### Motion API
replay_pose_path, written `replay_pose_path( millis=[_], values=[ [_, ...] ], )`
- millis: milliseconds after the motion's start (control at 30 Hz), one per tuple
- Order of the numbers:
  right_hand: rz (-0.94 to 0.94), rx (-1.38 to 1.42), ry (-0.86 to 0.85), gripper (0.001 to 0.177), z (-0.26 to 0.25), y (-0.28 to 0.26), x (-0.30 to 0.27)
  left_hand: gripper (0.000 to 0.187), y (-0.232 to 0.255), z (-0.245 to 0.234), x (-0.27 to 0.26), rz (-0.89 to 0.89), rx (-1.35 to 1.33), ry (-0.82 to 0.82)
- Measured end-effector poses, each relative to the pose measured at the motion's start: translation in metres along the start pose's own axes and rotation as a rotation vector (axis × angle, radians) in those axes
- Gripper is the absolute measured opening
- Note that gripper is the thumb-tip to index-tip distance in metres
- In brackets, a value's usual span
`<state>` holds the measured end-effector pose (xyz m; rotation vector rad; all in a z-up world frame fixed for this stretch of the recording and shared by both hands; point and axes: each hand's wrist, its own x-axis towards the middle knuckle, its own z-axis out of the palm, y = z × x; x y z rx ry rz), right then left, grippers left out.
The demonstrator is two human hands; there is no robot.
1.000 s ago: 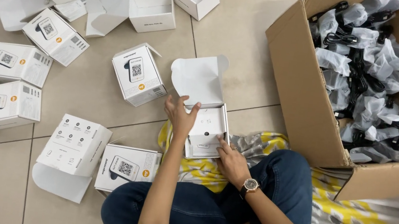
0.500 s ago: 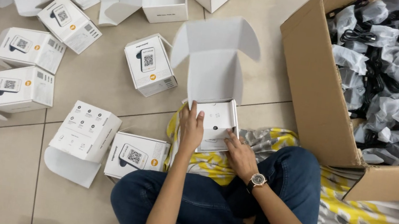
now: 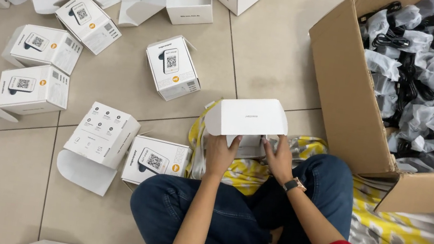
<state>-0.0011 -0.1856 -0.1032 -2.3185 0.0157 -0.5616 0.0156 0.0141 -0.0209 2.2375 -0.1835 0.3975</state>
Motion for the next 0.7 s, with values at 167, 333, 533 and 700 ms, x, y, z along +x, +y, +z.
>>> replay_pose_path(
  millis=[167, 333, 533, 700],
  values=[
    [0.326, 0.169, -0.223, 0.037, 0.0, -0.039, 0.026, 0.038, -0.001, 0.001, 0.0, -0.039, -0.035, -0.043],
    [0.426, 0.128, -0.107, 0.031, 0.028, -0.011, 0.028, 0.038, -0.001, 0.0, -0.002, 0.007, -0.054, -0.044],
    [0.365, 0.083, -0.161, 0.032, 0.026, -0.004, 0.027, 0.04, 0.008, -0.004, 0.002, -0.023, -0.08, -0.064],
    [0.315, 0.042, -0.156, 0.033, 0.02, -0.013, 0.023, 0.03, -0.005, 0.005, -0.002, -0.108, 0.031, -0.142]
  ],
)
